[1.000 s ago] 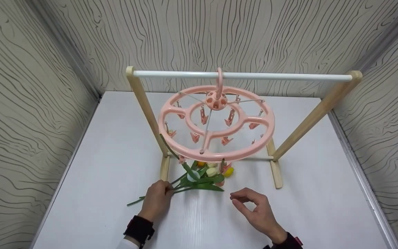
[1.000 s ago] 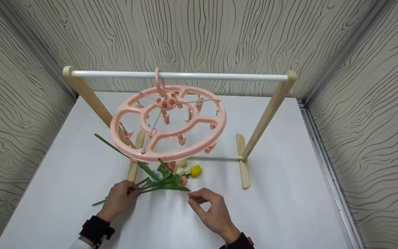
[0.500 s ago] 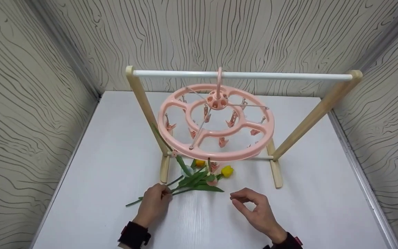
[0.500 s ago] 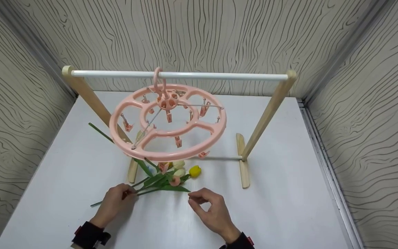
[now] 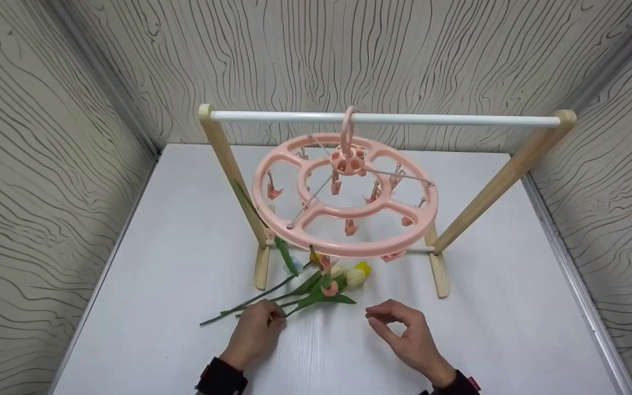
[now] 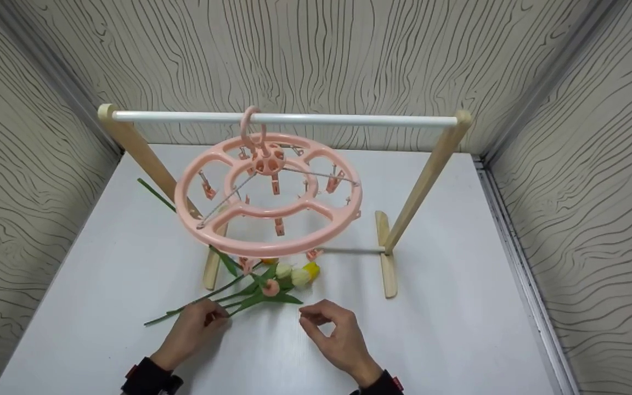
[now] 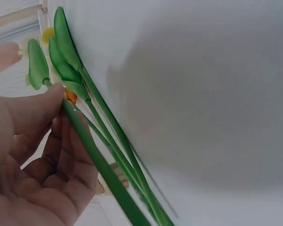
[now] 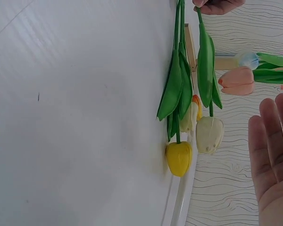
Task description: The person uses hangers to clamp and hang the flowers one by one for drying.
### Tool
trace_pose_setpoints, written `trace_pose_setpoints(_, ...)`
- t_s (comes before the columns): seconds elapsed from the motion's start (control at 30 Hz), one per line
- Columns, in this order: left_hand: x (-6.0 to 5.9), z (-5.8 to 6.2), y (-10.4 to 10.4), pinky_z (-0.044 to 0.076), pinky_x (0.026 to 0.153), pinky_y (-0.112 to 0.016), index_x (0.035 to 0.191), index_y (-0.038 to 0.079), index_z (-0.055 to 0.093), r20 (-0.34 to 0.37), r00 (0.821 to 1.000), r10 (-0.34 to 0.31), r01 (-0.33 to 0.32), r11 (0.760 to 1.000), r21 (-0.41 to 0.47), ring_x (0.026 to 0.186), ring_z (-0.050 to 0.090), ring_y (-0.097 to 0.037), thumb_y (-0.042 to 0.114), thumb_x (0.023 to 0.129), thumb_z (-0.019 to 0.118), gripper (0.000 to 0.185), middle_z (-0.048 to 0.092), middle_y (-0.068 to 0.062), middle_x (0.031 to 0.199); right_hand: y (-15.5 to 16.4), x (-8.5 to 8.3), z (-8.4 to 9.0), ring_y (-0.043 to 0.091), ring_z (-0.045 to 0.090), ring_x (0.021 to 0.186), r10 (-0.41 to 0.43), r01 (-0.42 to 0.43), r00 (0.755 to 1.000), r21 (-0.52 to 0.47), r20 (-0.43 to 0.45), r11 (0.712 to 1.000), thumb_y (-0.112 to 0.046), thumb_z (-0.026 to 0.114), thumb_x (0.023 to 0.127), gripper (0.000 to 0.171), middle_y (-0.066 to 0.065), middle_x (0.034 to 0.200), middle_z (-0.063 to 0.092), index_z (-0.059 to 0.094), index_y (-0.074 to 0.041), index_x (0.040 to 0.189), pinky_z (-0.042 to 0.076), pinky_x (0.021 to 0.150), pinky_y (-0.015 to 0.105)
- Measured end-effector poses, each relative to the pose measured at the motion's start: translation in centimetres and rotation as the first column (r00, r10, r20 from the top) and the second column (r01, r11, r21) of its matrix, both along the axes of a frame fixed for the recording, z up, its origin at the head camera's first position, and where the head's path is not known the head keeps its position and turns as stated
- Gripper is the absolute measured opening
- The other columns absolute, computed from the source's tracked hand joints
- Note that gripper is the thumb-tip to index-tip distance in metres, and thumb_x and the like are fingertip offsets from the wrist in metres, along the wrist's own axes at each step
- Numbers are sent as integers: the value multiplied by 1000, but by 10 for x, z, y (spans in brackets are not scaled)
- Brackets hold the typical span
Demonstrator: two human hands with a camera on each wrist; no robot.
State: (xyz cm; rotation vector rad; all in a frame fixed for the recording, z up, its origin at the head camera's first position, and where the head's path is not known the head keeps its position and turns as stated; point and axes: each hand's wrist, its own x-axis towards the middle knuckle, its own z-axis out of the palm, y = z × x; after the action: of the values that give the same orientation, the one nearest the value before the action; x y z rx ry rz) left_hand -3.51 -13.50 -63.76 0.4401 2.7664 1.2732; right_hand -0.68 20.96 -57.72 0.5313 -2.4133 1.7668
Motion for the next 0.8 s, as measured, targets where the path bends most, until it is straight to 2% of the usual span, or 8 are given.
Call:
trace_pose_setpoints(0.1,1,-3,6,51,63,-21,93,8,80,-8,999,-32,32,999,-3,77,61,-2,0,93,79,8,75,-1,85,1,1,-3,4,76,90,6,-6,1000,-5,-10,1000,2,75,98,21,11,98,81,80,-13,112,66,76,25)
trace_pose_setpoints(0.27,1,-23,18,50,63,-19,92,11,81,15,998,-61,61,998,-16,75,58,2,2,92,80,10,74,4,83,1,4,-6,4,76,89,18,-18,1000,7,-24,1000,2,77,97,23,13,98,80,80,-15,112,66,76,24)
trace_pose_setpoints(0.33,2,-29,23,49,64,-18,93,14,81,52,996,-72,73,997,-22,76,56,5,4,94,79,10,73,8,84,0,5,-7,5,76,88,31,-29,998,30,-50,999,1,78,96,23,12,98,80,80,-16,112,66,76,24)
trace_pose_setpoints(0.43,5,-30,31,50,64,-19,93,15,81,75,992,-101,102,995,-10,76,57,4,6,95,78,9,73,8,85,-3,7,-8,7,76,88,65,-57,993,82,-98,995,-1,81,95,24,8,98,81,80,-19,111,66,76,24)
trace_pose_setpoints(0.53,9,-17,41,52,65,-23,94,11,81,98,987,-129,128,992,24,77,61,-1,5,95,77,7,75,3,86,-8,8,-9,10,76,88,96,-72,983,156,-157,985,-4,84,94,24,2,98,80,80,-21,111,65,76,24)
trace_pose_setpoints(0.57,10,-14,44,52,65,-24,94,10,81,98,986,-138,136,990,33,76,61,-3,4,95,76,7,75,1,86,-10,8,-10,11,76,88,104,-71,979,185,-178,980,-5,85,93,25,0,98,80,80,-22,111,65,77,23)
trace_pose_setpoints(0.67,8,-17,53,52,66,-22,93,13,81,112,983,-144,142,990,21,76,60,-1,6,94,77,9,75,3,86,-16,8,-11,11,75,89,124,-49,959,282,-256,958,-8,90,88,28,-6,100,79,81,-22,109,62,79,18)
trace_pose_setpoints(0.8,3,-41,62,51,68,-16,94,21,82,127,978,-168,173,984,-32,76,58,6,10,96,79,12,72,14,86,-24,6,-12,9,75,90,178,6,904,426,-390,905,-10,96,79,33,-8,102,79,82,-21,106,60,81,17)
